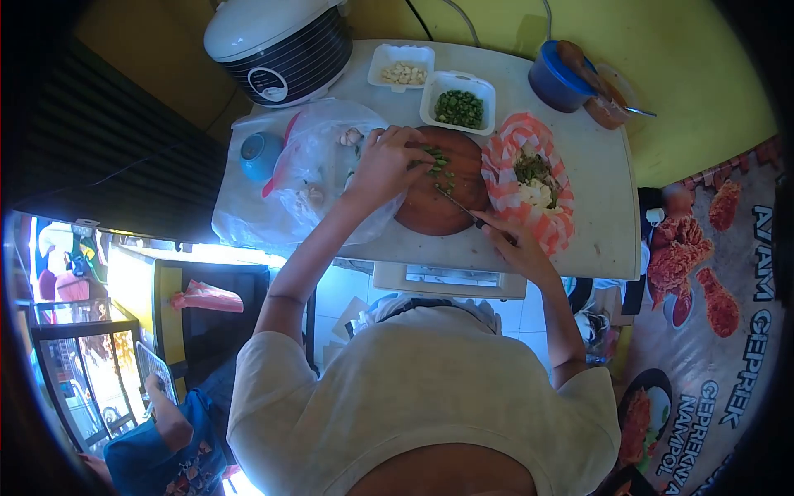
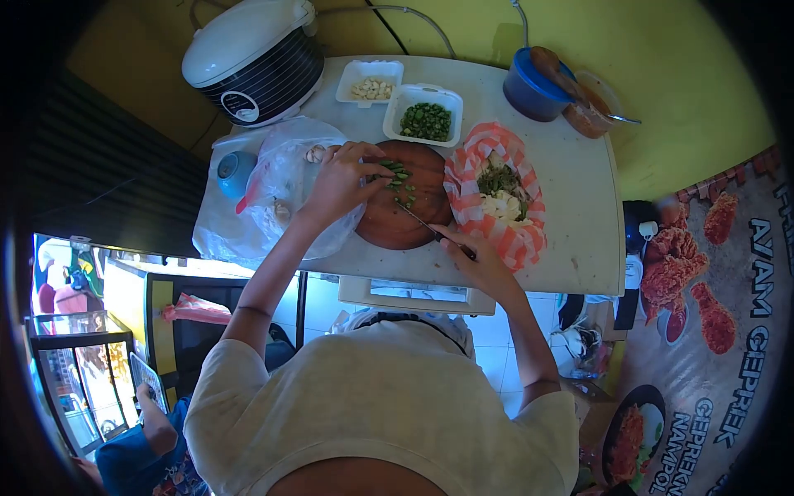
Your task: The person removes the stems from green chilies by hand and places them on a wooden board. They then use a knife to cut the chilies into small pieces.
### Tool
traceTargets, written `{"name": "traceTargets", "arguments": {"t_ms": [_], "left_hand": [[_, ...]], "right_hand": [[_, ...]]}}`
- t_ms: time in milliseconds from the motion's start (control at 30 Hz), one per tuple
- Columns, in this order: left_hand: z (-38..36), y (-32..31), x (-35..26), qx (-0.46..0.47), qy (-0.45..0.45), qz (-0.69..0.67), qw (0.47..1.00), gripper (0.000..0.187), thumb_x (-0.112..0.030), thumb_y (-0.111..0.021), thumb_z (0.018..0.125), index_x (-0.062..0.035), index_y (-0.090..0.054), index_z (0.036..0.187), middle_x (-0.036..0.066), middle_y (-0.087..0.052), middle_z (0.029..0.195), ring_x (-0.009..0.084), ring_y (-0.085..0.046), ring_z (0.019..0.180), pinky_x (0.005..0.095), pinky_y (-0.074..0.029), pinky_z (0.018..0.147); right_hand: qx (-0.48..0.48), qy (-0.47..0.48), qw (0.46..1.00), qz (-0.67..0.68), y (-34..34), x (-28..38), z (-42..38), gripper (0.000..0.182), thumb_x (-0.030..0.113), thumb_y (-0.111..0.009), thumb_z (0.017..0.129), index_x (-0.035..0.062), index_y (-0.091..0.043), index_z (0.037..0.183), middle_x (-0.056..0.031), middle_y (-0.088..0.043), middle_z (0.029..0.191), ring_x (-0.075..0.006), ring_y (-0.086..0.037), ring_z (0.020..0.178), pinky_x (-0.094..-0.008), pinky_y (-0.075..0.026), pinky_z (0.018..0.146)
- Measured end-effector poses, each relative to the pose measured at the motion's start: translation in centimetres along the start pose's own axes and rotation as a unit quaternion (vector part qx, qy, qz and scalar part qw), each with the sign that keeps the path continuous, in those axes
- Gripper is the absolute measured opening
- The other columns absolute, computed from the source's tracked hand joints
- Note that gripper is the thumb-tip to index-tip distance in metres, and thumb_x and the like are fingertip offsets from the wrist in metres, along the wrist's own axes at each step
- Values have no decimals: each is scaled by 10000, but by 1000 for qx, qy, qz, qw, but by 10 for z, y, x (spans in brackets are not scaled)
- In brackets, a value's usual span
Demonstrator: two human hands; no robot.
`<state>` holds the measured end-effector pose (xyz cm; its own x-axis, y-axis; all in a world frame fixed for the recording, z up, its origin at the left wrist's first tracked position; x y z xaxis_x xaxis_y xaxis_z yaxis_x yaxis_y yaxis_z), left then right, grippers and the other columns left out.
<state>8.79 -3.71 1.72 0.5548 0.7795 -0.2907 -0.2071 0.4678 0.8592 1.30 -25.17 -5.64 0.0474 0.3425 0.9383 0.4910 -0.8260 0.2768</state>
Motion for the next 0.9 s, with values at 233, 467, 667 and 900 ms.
{"name": "traceTargets", "arguments": {"t_ms": [233,467,667,900], "left_hand": [[13,-11,1,29,-12,-2,1000,135,-251,-755,789,-152,-789,874,11,-645,1109,199,-567,1104,406,-380,981],[16,-14,-2,49,-33,-22,998,142,-251,-756,780,-140,-783,864,5,-649,1078,189,-569,1091,401,-369,992],[15,-6,3,27,-4,-38,999,117,-254,-758,787,-159,-779,852,-5,-647,1068,188,-575,1077,403,-363,975],[-9,12,-2,-5,32,-33,999,93,-271,-765,796,-190,-780,839,-3,-646,1066,184,-589,1048,431,-363,958]], "right_hand": [[-9,-16,1000,-7,14,3,2,379,230,-548,1016,140,-573,1383,59,-367,685,-54,-342,643,-222,-312,576],[3,-21,999,-45,21,7,4,363,225,-558,1010,142,-596,1361,50,-366,706,-55,-350,660,-226,-319,582],[1,-20,999,-33,27,5,6,374,223,-550,1014,158,-578,1381,43,-379,689,-59,-365,644,-228,-328,581],[-25,-22,999,-30,30,4,12,382,211,-539,1019,159,-563,1396,38,-403,665,-63,-374,613,-236,-338,570]]}}
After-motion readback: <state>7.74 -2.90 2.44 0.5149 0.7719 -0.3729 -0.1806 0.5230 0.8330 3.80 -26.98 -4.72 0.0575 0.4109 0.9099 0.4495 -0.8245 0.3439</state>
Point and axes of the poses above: each hand's wrist, its own z-axis towards the middle knuckle, its own y-axis out of the back of the hand, x = y × z, the point moved 8 cm from there along z, towards the middle knuckle
